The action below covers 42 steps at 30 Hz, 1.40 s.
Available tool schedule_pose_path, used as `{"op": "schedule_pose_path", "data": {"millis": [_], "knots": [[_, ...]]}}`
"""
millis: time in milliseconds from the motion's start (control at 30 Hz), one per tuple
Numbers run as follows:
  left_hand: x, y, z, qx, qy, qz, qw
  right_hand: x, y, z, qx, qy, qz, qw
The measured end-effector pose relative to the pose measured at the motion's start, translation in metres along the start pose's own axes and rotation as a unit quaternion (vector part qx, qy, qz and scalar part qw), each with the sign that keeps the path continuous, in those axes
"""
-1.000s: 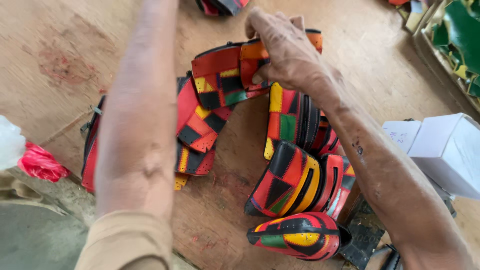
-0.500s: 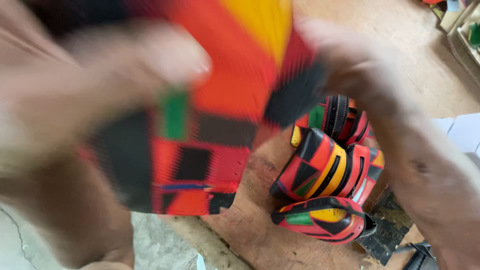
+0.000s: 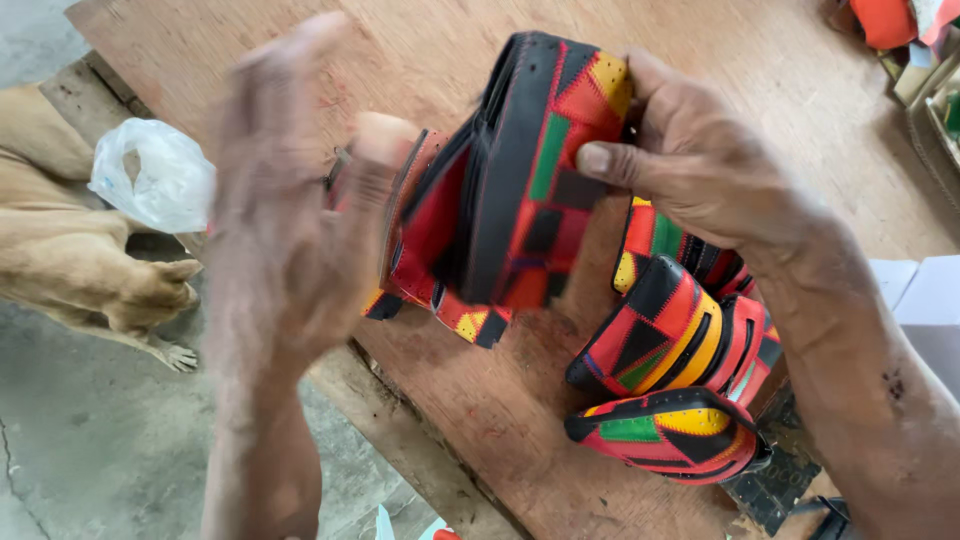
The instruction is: The person inspects a colorful patterned leather pouch, then stacks it with others. They open a jar of yellow substance and apply it by hand to the edges of several pouches, rubbing the material into the seams.
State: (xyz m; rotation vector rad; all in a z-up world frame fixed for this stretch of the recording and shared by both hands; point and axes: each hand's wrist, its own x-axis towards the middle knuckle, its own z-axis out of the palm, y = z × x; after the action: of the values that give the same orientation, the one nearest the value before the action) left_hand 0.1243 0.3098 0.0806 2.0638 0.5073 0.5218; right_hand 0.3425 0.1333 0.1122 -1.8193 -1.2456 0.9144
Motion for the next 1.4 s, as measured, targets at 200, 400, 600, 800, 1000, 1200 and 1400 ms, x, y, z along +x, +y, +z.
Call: {"op": "schedule_pose_path", "data": {"millis": [200, 400, 600, 800, 1000, 1200, 1400], "knots": [[-0.006, -0.058, 0.023, 0.164, -0.079, -0.163, 0.970, -0.003, 0.040, 0.027, -0.306, 0.020, 0.126, 0.944], [0.002, -0.064, 0.046, -0.179, -0.094, -0.152, 0.967, -0.009, 0.070, 0.026, -0.266, 0.040, 0.083, 0.960], [-0.035, -0.025, 0.047, -0.225, -0.023, 0.000, 0.974, -0.015, 0.031, 0.053, 0.001, 0.079, 0.019, 0.997], [-0.122, 0.027, 0.040, -0.024, -0.010, 0.062, 0.998, -0.101, 0.000, 0.033, -0.025, 0.106, -0.107, 0.988], [-0.174, 0.073, 0.084, -0.128, -0.100, 0.022, 0.986, -0.225, -0.043, 0.025, 0.122, 0.135, -0.068, 0.981], [-0.241, 0.106, 0.136, -0.273, -0.167, -0.074, 0.945, -0.339, -0.058, 0.052, 0.261, 0.184, -0.065, 0.945], [-0.292, 0.161, 0.170, -0.346, -0.232, -0.130, 0.900, -0.437, -0.025, 0.086, 0.437, 0.197, -0.062, 0.875]]}}
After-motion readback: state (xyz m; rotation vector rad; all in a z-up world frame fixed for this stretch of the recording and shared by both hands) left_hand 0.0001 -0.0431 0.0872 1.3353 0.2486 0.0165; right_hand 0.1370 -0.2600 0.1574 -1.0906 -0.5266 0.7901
